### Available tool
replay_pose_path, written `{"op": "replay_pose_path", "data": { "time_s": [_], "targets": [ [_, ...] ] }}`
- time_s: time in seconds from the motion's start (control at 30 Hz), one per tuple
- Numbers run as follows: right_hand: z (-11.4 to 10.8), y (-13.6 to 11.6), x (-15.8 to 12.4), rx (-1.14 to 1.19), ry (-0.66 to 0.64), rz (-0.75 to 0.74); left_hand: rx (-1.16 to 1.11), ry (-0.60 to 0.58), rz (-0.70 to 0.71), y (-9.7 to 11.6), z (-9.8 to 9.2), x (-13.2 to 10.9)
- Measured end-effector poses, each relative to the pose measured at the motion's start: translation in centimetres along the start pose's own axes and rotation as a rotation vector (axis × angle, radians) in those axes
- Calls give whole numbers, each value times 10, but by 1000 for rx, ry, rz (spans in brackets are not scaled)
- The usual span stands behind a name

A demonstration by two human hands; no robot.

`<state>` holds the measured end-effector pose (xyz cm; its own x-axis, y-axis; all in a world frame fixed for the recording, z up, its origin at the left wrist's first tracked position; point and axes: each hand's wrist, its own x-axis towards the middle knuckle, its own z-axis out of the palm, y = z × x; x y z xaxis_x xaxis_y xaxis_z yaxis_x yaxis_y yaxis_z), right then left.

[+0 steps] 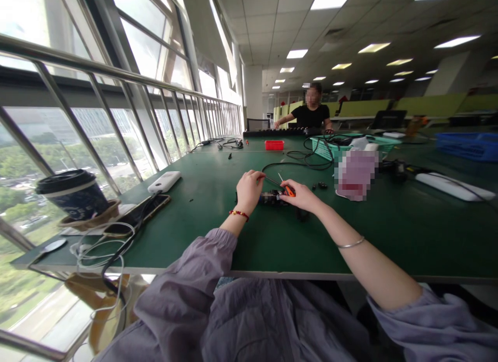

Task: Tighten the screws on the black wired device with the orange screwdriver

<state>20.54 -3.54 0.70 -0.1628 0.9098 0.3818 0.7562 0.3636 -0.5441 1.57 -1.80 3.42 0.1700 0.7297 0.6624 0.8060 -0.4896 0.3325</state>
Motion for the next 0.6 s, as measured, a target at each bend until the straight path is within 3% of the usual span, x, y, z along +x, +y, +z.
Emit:
{"op": "replay_pose_path", "data": {
  "time_s": [0.13, 0.3, 0.6],
  "targets": [
    [5, 9, 5, 110, 16, -11, -199, -59, -20, 13, 15, -2],
    [7, 18, 10, 167, 42, 27, -270, -124, 22, 10, 25, -6],
    [6, 11, 6, 131, 14, 33, -78, -252, 360, 9, 12, -12]
  ]
}}
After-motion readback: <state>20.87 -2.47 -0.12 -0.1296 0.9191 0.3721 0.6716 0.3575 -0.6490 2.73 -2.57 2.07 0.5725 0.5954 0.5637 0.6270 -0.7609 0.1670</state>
